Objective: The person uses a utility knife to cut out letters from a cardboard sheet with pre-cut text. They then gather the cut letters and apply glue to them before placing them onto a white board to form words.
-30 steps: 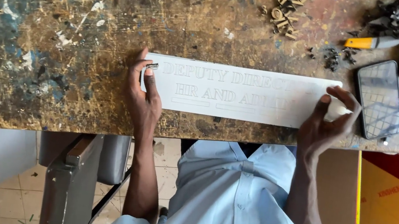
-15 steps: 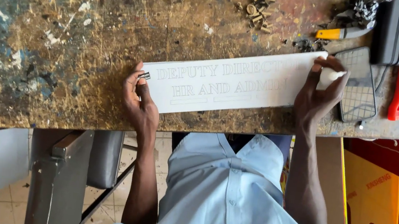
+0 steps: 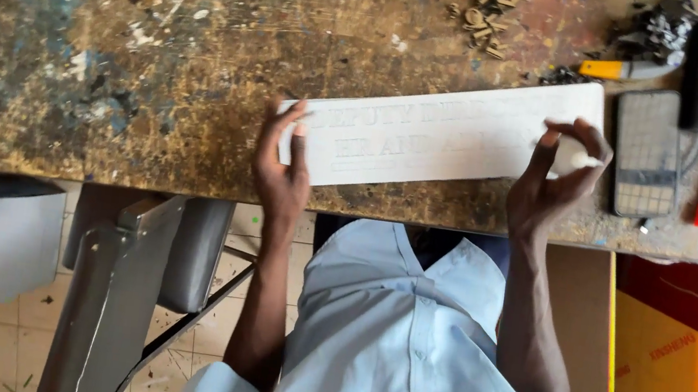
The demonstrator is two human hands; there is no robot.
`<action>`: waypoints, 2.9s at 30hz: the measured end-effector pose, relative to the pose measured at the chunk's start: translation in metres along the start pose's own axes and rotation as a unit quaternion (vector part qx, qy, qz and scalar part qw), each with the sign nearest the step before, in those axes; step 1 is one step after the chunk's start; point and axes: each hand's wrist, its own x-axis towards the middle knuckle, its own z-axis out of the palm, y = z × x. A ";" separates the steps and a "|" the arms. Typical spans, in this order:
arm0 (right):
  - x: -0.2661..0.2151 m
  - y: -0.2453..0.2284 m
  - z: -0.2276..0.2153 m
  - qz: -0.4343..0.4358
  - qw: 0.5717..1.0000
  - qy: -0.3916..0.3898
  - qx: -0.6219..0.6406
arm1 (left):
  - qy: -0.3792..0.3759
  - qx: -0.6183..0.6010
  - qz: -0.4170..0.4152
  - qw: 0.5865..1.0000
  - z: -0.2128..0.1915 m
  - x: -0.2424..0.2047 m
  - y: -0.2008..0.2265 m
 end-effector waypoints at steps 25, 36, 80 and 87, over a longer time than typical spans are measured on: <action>-0.042 -0.021 0.011 0.036 0.989 -0.129 0.069 | -0.193 0.119 0.159 0.961 -0.007 0.002 -0.026; -0.036 -0.045 0.014 0.151 0.949 -0.161 0.225 | -0.206 0.113 0.140 0.962 -0.011 0.005 -0.028; -0.044 -0.015 0.006 0.172 0.935 -0.175 0.258 | 0.007 0.043 0.198 0.979 -0.009 -0.007 -0.042; -0.045 -0.017 0.007 0.155 0.936 -0.180 0.261 | 0.033 0.051 0.223 0.973 -0.004 -0.003 -0.049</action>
